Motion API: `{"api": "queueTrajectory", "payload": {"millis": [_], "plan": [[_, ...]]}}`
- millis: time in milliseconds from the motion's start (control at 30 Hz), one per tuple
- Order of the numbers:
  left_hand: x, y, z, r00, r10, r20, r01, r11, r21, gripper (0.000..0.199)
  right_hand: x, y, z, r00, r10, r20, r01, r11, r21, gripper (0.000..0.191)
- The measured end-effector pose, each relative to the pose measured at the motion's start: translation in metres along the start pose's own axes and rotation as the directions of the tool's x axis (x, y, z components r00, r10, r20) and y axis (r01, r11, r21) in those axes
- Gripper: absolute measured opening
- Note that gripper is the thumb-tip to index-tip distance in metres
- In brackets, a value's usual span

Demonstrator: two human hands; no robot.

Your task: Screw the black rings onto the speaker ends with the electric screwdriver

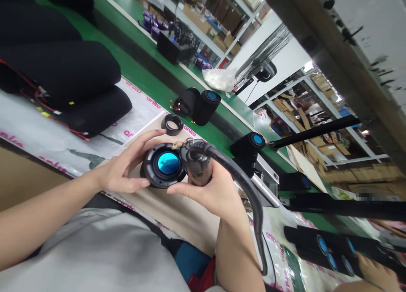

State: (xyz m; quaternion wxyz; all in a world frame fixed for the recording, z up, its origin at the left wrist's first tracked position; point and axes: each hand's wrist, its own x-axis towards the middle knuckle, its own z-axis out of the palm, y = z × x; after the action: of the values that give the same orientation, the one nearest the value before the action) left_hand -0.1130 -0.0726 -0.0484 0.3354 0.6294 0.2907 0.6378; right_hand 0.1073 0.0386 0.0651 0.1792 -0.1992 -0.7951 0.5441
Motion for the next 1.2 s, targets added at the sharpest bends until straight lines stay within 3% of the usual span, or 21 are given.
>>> {"api": "queueTrajectory", "payload": {"millis": [367,500,667,800,933,1000,1067,1133,1200], "plan": [[-0.011,-0.007,-0.001,1.0,0.031,0.007,-0.031,0.995,0.093,0.099,0.006,-0.011,-0.006,0.997,-0.011,0.072,0.02,0.993,-0.116,0.069],[-0.011,-0.006,0.002,0.997,0.072,0.026,-0.076,0.973,0.216,0.116,0.008,-0.017,-0.01,0.992,-0.027,0.12,0.055,0.971,-0.233,0.069],[-0.003,0.004,0.022,0.986,0.004,-0.167,0.034,0.973,0.228,0.137,0.005,-0.021,-0.01,0.995,0.013,0.095,0.018,0.95,-0.311,0.066],[0.003,0.016,0.032,0.943,-0.137,-0.305,0.22,0.94,0.259,0.107,0.005,-0.011,-0.01,0.997,-0.004,0.077,0.023,0.97,-0.242,0.074],[0.005,0.023,0.028,0.938,-0.122,-0.325,0.264,0.858,0.44,0.087,0.001,-0.006,-0.012,0.994,-0.028,0.109,0.042,0.991,-0.131,0.078],[0.004,0.025,0.026,0.939,-0.141,-0.313,0.283,0.834,0.474,0.087,-0.008,-0.011,-0.014,1.0,-0.008,-0.005,0.007,0.999,-0.051,0.072],[0.003,0.027,0.026,0.936,-0.167,-0.311,0.304,0.83,0.467,0.089,-0.023,-0.02,-0.018,0.967,0.003,-0.256,0.013,0.998,0.058,0.055],[0.001,0.027,0.028,0.93,-0.182,-0.318,0.316,0.839,0.444,0.087,-0.041,-0.03,-0.025,0.848,-0.036,-0.528,0.144,0.976,0.164,0.036],[0.001,0.027,0.029,0.925,-0.204,-0.321,0.338,0.83,0.443,0.085,-0.062,-0.039,-0.033,0.684,-0.081,-0.725,0.302,0.936,0.18,0.026]]}}
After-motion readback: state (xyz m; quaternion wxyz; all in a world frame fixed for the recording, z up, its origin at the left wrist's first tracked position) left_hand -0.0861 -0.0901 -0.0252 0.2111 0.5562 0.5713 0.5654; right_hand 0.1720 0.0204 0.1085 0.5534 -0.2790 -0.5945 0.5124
